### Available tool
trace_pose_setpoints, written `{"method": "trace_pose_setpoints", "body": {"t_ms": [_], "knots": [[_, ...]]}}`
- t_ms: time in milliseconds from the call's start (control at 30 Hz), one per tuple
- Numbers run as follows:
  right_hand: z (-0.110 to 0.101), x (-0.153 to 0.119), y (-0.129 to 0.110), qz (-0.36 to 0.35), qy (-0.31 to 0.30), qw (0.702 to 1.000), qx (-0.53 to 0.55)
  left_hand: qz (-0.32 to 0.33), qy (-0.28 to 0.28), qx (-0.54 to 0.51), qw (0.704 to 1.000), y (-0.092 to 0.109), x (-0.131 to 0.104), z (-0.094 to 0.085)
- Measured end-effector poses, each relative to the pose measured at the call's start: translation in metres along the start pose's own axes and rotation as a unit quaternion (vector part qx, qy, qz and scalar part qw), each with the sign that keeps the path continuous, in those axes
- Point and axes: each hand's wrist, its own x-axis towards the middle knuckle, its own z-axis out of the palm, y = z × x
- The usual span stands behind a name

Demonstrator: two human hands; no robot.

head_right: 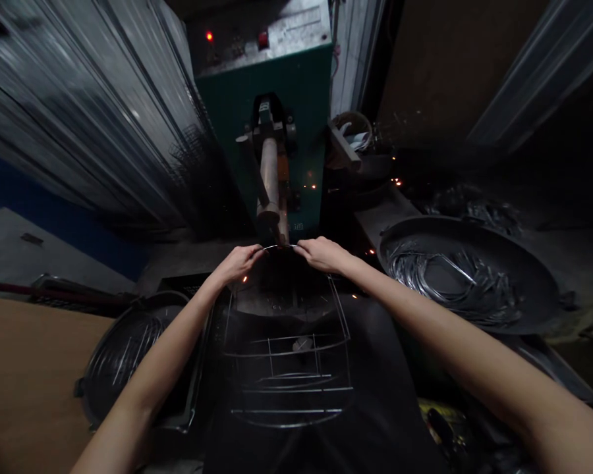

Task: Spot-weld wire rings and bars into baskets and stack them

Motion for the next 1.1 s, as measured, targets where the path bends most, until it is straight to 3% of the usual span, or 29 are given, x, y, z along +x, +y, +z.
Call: {"method": "trace_pose_setpoints", "body": {"t_ms": [100,333,467,633,700,767,867,933,1000,1033,1100], "knots": [[0.004,-0.007,0.010,-0.005,-0.004,0.999,0.038,-0.004,0.014,-0.007,1.000,0.000,-0.003,0.002],[0.012,-0.008,0.012,0.045,0.018,0.999,0.009,-0.016,0.033,-0.002,0.999,0.010,-0.001,0.007],[0.004,-0.015,0.023,0.043,-0.011,0.991,0.124,-0.022,0.035,-0.025,0.999,0.008,0.000,0.011],[0.002,-0.037,0.038,0.028,-0.094,0.954,0.284,-0.030,0.060,-0.058,0.996,0.011,0.003,0.015],[0.008,-0.048,0.030,0.025,-0.061,0.954,0.291,-0.040,0.071,-0.103,0.991,0.011,-0.010,0.010],[0.014,-0.060,0.019,0.018,0.015,0.960,0.280,-0.044,0.079,-0.199,0.976,0.007,-0.038,0.007],[0.016,-0.078,0.007,-0.005,0.136,0.955,0.264,-0.111,0.143,-0.389,0.903,0.000,-0.109,0.021],[0.014,-0.087,0.010,-0.005,0.196,0.941,0.274,-0.230,0.197,-0.480,0.823,0.002,-0.161,0.047],[0.014,-0.093,0.017,0.010,0.242,0.922,0.303,-0.328,0.084,-0.568,0.750,0.012,-0.202,0.081],[0.015,-0.096,0.020,0.019,0.261,0.911,0.320,-0.357,0.017,-0.621,0.698,0.019,-0.214,0.097],[0.021,-0.102,0.018,0.036,0.290,0.890,0.349,-0.358,-0.011,-0.718,0.597,0.036,-0.222,0.119]]}}
